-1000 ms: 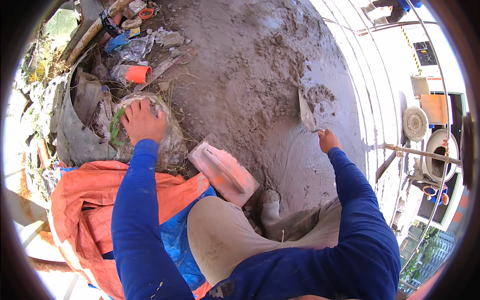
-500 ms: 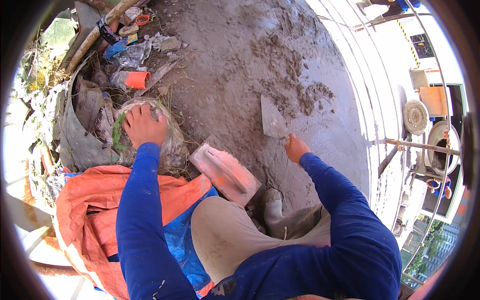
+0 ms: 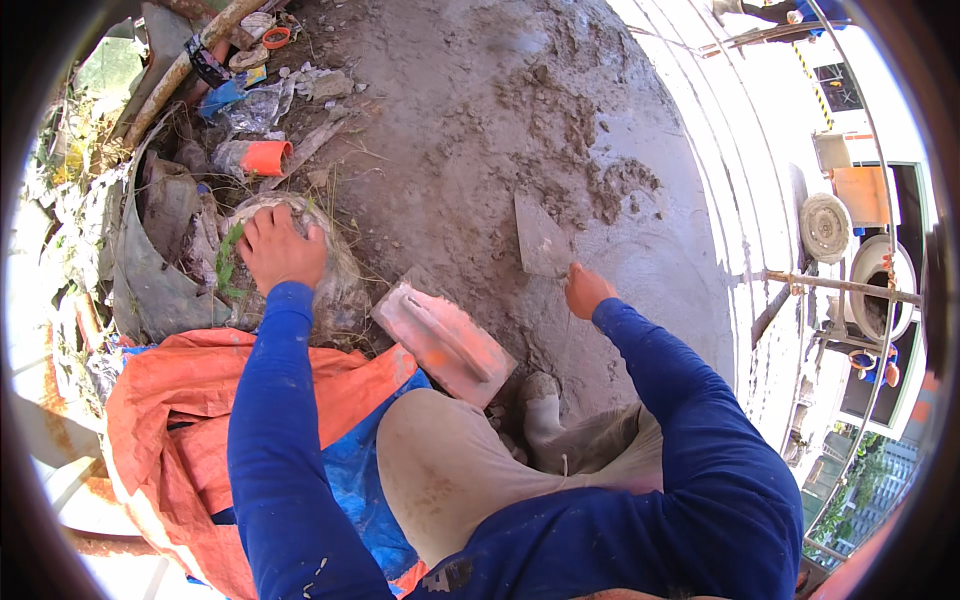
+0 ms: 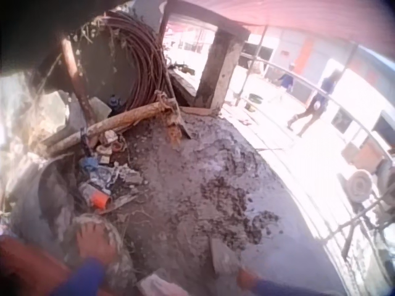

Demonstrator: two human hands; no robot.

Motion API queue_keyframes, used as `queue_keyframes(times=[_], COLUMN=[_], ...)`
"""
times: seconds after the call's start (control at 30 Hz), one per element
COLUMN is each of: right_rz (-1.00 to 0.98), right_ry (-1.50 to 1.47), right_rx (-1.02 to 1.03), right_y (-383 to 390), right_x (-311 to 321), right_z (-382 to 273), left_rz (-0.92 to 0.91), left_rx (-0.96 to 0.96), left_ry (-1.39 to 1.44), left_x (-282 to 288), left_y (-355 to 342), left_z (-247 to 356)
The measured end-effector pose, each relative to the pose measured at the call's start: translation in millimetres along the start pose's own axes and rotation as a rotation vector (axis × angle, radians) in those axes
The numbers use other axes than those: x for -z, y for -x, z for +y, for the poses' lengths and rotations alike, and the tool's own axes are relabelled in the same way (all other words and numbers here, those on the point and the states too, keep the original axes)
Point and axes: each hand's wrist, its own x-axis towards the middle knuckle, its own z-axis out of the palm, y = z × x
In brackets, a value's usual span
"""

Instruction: The person applies and smooths wet cement on a curved wall using a trowel and a pink float. They repeatedly spread the material, level the surface, and scrape excess cement from the tools.

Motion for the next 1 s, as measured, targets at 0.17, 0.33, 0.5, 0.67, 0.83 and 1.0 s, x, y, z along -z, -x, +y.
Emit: queue_keyframes(times=[0.17,0.33,0.5,0.67,0.83,1.0], right_rz=[0.044,0.139,0.206,0.346,0.430,0.321], right_ry=[0.014,-0.145,-0.364,-0.586,-0.293,-0.316], right_rx=[0.008,0.028,0.070,0.109,0.129,0.039], right_y=[-59,-93,-103,-55,-62,-83], right_x=[27,17,10,-52,-57,20], right_z=[-20,-27,-31,-8,34,-15], left_rz=[-0.016,-0.048,-0.034,-0.048,-0.049,-0.011], left_rx=[0.009,0.010,0.016,0.026,0.002,0.010], left_ry=[0.017,0.011,-0.008,0.001,0.023,0.009], left_x=[2,2,-1,5,-3,3], left_y=[-1,-1,0,0,-1,0], left_z=[3,4,0,-1,16,-1])
